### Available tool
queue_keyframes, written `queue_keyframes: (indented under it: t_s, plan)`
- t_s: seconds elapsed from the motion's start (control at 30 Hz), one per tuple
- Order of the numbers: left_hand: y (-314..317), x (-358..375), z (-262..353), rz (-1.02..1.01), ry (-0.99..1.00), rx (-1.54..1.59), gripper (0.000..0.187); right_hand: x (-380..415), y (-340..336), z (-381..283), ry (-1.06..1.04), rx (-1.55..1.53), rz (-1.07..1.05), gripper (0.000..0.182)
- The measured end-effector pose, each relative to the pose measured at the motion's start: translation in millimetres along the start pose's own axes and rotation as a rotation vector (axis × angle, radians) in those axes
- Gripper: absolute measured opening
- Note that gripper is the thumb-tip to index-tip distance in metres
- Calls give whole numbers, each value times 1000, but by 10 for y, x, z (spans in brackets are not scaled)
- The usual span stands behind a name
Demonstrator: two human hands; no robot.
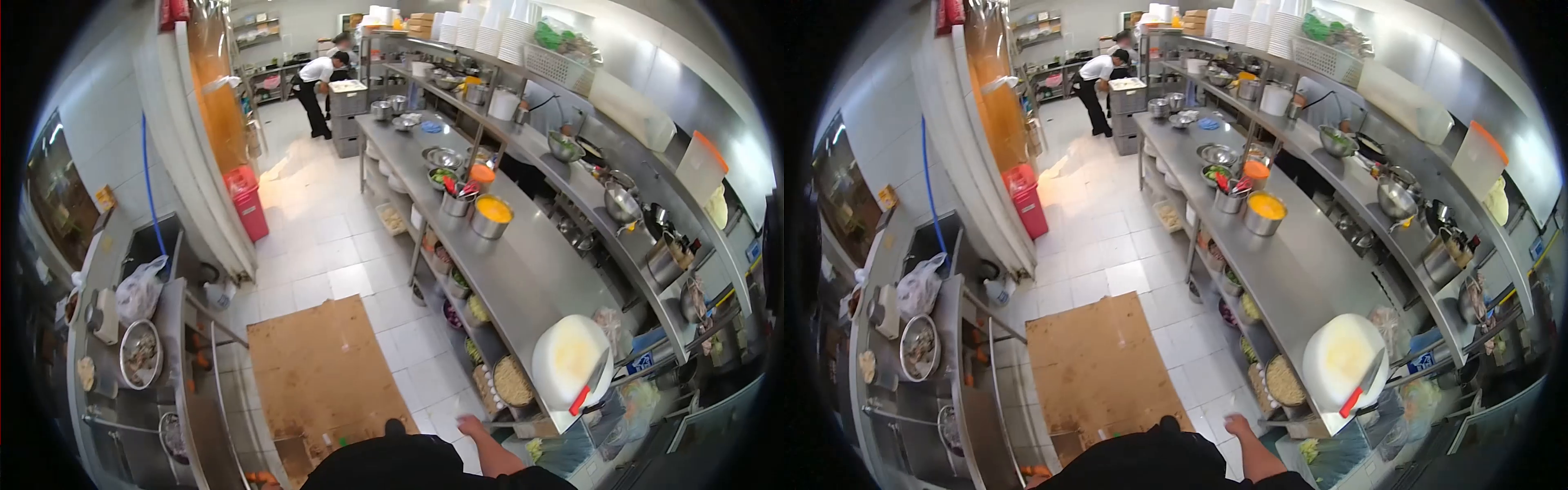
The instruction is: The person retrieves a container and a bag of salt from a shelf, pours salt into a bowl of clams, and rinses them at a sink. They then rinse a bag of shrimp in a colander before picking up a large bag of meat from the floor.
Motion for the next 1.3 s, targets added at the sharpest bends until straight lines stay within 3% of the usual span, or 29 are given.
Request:
queue_keyframes:
  t_s: [0.07, 0.17, 0.2, 0.33, 0.43, 0.5, 0.6, 0.63, 0.83, 0.97, 1.17, 1.23, 1.27, 1.3]
  plan:
    - [-105, -228, 202, 9, -4, 132, 44, -989, -358, -850, -194, -52, 109, 42]
    - [-167, -571, 325, 34, 9, 396, 42, -1795, -1333, -3077, -488, -226, 182, 32]
    - [-167, -672, 433, 48, 24, 458, 42, -1717, -1763, -3967, -743, -322, 314, 31]
    - [-167, -942, 784, 179, 133, 418, 38, -1611, -2927, -6724, -1012, -564, 189, 34]
    - [-340, -1177, 824, 144, 136, 318, 40, -1091, -3478, -8077, -1117, -632, -68, 42]
    - [-469, -1306, 798, 103, 117, 315, 40, -833, -3628, -8697, -1070, -686, -223, 54]
    - [-667, -1487, 662, 56, 68, 313, 41, -776, -3634, -9448, -1016, -688, -327, 66]
    - [-731, -1563, 602, 36, 48, 310, 41, -822, -3620, -9695, -1017, -617, -331, 78]
    - [-1374, -2027, 226, 33, -26, 376, 42, -775, -3473, -10652, -1035, -320, -226, 93]
    - [-1729, -2301, 190, 107, -12, 493, 43, -732, -3484, -10944, -1030, -33, -223, 96]
    - [-1747, -2405, 400, 169, 13, 637, 45, -931, -3555, -11119, -988, 15, -265, 101]
    - [-1605, -2396, 409, 127, 21, 678, 45, -992, -3620, -11128, -975, -8, -254, 103]
    - [-1501, -2202, 347, -50, 48, 917, 46, -1020, -3656, -11123, -981, -8, -250, 102]
    - [-1714, -2223, 246, -47, 46, 910, 46, -1053, -3694, -11107, -983, -9, -245, 102]
Point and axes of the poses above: each hand's wrist, its own x-axis away from the middle knuckle, its own y-axis out of the palm, z = x × y, the point moved 3 cm from there along -x, towards the middle knuckle, and after that the axes turned 11 degrees about -x, right-handed, at the moved point
